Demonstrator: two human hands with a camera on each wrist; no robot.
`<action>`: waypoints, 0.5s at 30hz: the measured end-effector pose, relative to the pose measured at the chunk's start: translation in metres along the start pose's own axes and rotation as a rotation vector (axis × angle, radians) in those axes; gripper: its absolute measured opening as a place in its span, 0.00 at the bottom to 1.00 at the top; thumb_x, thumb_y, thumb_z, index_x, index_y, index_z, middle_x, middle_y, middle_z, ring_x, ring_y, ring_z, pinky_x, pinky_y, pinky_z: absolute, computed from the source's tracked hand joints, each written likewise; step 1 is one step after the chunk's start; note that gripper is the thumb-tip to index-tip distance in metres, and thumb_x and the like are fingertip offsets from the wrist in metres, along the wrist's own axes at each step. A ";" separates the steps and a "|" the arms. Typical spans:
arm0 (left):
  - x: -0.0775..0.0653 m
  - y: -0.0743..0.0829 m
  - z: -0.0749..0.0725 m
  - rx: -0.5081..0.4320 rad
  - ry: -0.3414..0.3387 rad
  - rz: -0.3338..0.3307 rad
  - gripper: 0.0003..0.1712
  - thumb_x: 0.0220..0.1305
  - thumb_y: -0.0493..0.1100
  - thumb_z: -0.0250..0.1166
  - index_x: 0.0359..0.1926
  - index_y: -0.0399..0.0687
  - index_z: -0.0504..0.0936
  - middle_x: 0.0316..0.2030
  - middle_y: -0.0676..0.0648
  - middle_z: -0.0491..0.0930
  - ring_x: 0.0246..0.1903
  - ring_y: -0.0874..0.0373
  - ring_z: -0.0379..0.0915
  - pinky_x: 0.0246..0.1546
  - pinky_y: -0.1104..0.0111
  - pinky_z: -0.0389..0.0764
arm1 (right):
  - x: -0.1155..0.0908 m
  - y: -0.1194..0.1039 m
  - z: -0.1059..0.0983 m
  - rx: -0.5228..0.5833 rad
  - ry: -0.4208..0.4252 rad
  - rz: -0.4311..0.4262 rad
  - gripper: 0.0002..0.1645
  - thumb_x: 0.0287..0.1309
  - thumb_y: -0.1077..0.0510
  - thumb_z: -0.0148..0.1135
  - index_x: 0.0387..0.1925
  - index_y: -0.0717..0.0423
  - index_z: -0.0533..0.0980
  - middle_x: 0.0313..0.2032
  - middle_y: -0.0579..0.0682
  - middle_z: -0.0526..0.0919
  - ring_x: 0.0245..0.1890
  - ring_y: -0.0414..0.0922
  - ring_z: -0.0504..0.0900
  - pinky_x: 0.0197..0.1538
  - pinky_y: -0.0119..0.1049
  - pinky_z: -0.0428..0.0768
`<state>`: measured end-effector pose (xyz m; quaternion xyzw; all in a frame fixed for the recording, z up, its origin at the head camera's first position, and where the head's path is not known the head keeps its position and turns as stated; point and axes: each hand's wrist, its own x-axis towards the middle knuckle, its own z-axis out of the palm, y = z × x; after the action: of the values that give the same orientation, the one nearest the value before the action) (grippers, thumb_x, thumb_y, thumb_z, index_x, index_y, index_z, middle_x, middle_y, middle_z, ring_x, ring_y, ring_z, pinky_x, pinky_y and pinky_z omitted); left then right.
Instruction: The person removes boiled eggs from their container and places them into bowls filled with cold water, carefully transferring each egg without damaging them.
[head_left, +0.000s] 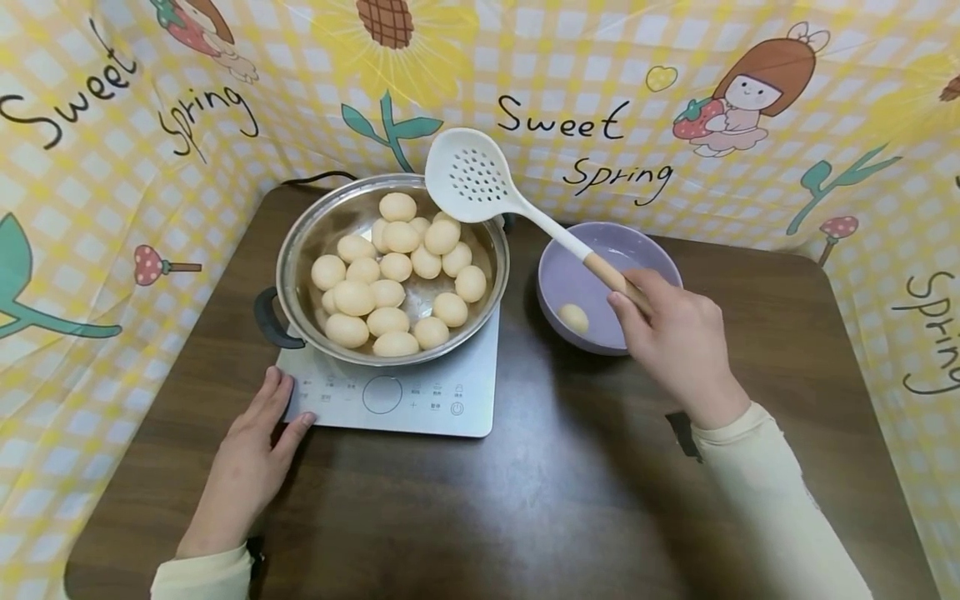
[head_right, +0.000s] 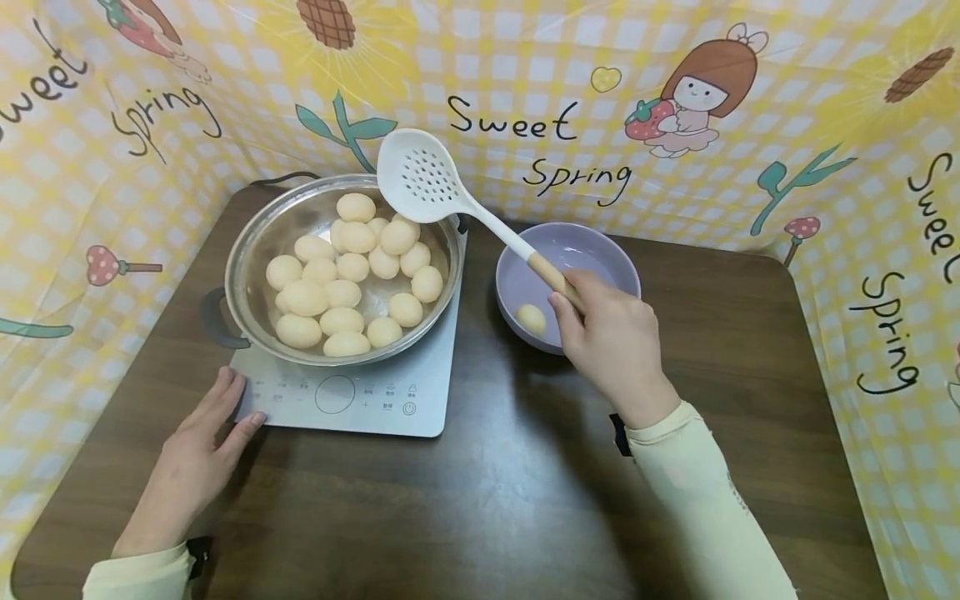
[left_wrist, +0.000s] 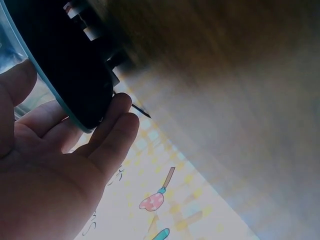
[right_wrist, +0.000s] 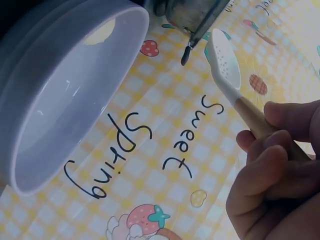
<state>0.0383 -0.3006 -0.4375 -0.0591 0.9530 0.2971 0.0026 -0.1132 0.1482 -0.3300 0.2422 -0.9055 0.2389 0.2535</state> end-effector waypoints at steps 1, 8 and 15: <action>0.000 0.000 0.000 -0.001 0.001 0.000 0.39 0.78 0.54 0.55 0.77 0.35 0.55 0.78 0.38 0.45 0.73 0.30 0.47 0.68 0.37 0.52 | 0.001 -0.001 0.002 -0.008 0.004 -0.013 0.13 0.60 0.60 0.70 0.45 0.62 0.81 0.21 0.53 0.79 0.14 0.51 0.72 0.17 0.49 0.70; -0.001 0.000 0.000 -0.003 0.007 0.001 0.39 0.78 0.54 0.55 0.77 0.36 0.55 0.78 0.39 0.45 0.72 0.29 0.48 0.67 0.36 0.53 | 0.003 -0.005 0.016 -0.058 0.047 -0.093 0.09 0.63 0.60 0.68 0.42 0.60 0.78 0.20 0.54 0.75 0.14 0.52 0.72 0.11 0.49 0.67; -0.001 0.001 0.000 -0.005 0.001 -0.013 0.39 0.78 0.55 0.55 0.77 0.36 0.55 0.78 0.39 0.45 0.72 0.29 0.47 0.68 0.36 0.52 | -0.001 -0.007 0.020 -0.065 0.035 -0.116 0.08 0.63 0.60 0.68 0.39 0.58 0.76 0.18 0.53 0.72 0.13 0.51 0.69 0.11 0.49 0.66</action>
<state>0.0388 -0.3000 -0.4366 -0.0655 0.9519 0.2994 0.0037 -0.1154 0.1326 -0.3432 0.2817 -0.8926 0.1987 0.2906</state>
